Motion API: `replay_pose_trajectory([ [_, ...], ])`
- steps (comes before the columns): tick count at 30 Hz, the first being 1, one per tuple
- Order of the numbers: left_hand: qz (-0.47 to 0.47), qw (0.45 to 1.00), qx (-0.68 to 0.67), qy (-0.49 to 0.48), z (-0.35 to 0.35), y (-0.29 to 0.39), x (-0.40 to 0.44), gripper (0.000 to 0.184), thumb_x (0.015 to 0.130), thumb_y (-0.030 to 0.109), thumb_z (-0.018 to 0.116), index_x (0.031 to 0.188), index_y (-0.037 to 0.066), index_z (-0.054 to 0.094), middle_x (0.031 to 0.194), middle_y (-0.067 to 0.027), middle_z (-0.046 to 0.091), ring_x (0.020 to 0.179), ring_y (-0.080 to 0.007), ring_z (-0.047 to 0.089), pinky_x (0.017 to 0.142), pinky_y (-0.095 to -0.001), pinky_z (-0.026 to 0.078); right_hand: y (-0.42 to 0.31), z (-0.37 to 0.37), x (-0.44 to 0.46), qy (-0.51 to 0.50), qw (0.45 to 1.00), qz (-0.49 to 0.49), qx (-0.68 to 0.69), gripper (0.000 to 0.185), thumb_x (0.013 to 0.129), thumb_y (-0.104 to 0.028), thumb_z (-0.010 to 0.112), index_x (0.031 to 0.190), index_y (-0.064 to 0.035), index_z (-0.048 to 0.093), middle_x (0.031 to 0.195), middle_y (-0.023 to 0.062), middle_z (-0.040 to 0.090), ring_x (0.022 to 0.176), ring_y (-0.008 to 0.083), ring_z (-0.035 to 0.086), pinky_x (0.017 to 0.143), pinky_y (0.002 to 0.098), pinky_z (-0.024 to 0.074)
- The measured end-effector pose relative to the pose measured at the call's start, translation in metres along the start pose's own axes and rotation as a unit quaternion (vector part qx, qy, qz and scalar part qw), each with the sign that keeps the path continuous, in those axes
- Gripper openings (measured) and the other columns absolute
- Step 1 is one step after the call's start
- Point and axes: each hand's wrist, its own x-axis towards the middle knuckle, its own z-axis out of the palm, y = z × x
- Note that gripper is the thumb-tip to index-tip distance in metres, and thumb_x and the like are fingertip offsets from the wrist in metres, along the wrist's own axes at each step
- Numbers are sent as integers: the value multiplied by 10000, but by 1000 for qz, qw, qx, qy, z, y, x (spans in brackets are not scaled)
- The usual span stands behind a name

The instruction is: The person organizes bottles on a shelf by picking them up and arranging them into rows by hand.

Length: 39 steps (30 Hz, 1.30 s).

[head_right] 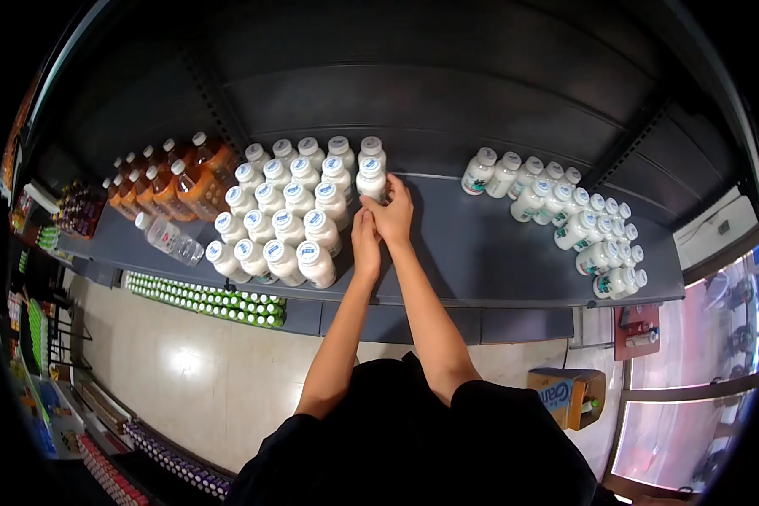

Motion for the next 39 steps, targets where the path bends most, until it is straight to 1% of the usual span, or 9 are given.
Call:
replay_pose_trajectory([
  [6,-8,998,15,-63,-3,6,-4,382,1131,271,430,1313,-23,592,1132,-118,666,1045,-171,632,906,-308,514,11,-34,-7,1,1000,8,-29,892,714,-237,945,1466,-32,509,1372,227,566,1264,360,587,995,437,534],
  [9,69,977,167,-111,-2,6,-10,336,1118,236,457,1249,-20,631,1089,-116,680,1027,-189,636,927,-322,502,8,-63,-4,19,999,12,25,881,721,-213,943,1465,-31,508,1392,226,559,1266,355,583,1012,438,521],
  [12,133,964,198,-115,9,-3,-26,269,1095,181,512,1223,-13,648,1209,-136,651,1142,-243,610,1008,-319,455,11,-90,9,97,991,-4,91,854,735,-98,922,1471,-37,492,1430,192,549,1288,317,562,1030,465,493],
  [20,109,950,176,-233,100,-13,5,400,1105,288,533,1387,12,594,1371,-119,602,1288,-218,550,1099,-333,414,26,-156,45,198,980,-11,-4,771,824,-95,836,1498,-10,472,1463,167,514,1337,322,530,1069,401,458],
  [24,49,956,149,-250,148,-44,43,503,1068,291,606,1454,-19,518,1446,-197,541,1351,-287,529,1156,-373,386,25,-168,59,198,980,-22,-12,675,803,-42,779,1434,20,551,1389,237,566,1271,338,594,1068,395,470],
  [28,80,939,220,-251,170,-53,61,596,1024,306,672,1473,-39,484,1446,-235,529,1382,-335,507,1160,-408,392,33,-175,59,172,982,-32,-65,582,892,-170,701,1426,18,566,1404,267,567,1344,420,522,1153,446,395],
  [34,92,948,200,-230,154,-41,38,531,1001,257,707,1438,2,544,1460,-165,528,1333,-308,556,1031,-413,506,26,-183,38,136,989,-42,43,534,855,-54,745,1368,-34,602,1355,217,631,1303,348,597,1085,401,463],
  [37,169,940,204,-217,150,-36,4,543,1003,255,702,1453,-8,549,1472,-192,525,1372,-327,523,1094,-412,464,22,-171,30,180,981,-17,75,520,842,-5,762,1334,-32,598,1304,173,671,1235,283,651,1025,370,504],
  [39,235,908,268,-218,140,-27,-14,521,997,262,705,1428,-4,585,1548,-262,444,1403,-405,486,1140,-442,421,9,-167,22,207,962,29,174,480,879,-13,749,1331,-29,588,1248,136,701,1173,232,676,958,345,532],
])
